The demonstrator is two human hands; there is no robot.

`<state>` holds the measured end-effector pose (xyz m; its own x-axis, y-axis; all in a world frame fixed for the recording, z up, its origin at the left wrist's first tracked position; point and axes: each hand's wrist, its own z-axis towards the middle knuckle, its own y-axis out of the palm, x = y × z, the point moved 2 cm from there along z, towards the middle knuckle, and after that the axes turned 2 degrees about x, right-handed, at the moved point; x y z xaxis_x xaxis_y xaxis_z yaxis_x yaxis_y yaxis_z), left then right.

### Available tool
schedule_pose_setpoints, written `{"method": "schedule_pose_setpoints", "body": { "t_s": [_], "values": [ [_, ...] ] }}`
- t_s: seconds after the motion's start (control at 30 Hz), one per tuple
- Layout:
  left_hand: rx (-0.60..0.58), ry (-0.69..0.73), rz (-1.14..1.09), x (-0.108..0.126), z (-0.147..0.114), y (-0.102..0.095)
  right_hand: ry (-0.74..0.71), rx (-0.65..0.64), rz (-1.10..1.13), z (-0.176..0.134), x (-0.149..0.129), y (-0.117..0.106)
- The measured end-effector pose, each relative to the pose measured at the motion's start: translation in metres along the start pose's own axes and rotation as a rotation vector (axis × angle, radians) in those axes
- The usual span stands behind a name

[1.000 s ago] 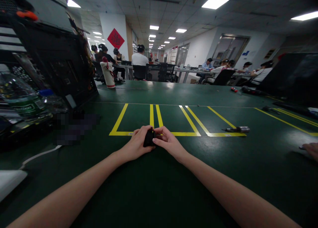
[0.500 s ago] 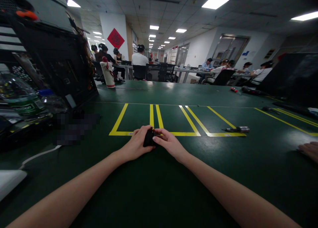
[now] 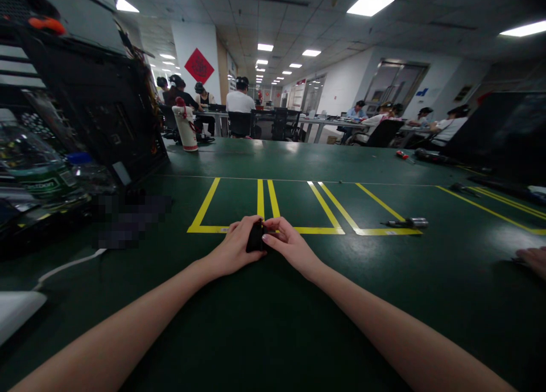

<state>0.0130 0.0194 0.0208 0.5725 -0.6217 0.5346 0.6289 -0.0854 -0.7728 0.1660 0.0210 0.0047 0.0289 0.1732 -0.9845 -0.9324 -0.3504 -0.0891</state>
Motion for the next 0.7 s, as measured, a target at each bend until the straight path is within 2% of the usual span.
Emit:
{"method": "schedule_pose_setpoints", "body": {
  "t_s": [0.17,0.43,0.7],
  "values": [
    [-0.006,-0.01,-0.007,-0.001,-0.0012,0.0001,0.049,-0.016,-0.03,-0.0015,-0.0015,-0.0009],
    [0.007,0.011,-0.002,0.0005,-0.0014,-0.0007,-0.031,-0.022,0.059,-0.0021,-0.005,0.0018],
    [0.021,0.01,0.004,-0.0037,0.0,0.0028,-0.012,0.002,-0.005,-0.0002,-0.0005,0.0006]
  ]
}}
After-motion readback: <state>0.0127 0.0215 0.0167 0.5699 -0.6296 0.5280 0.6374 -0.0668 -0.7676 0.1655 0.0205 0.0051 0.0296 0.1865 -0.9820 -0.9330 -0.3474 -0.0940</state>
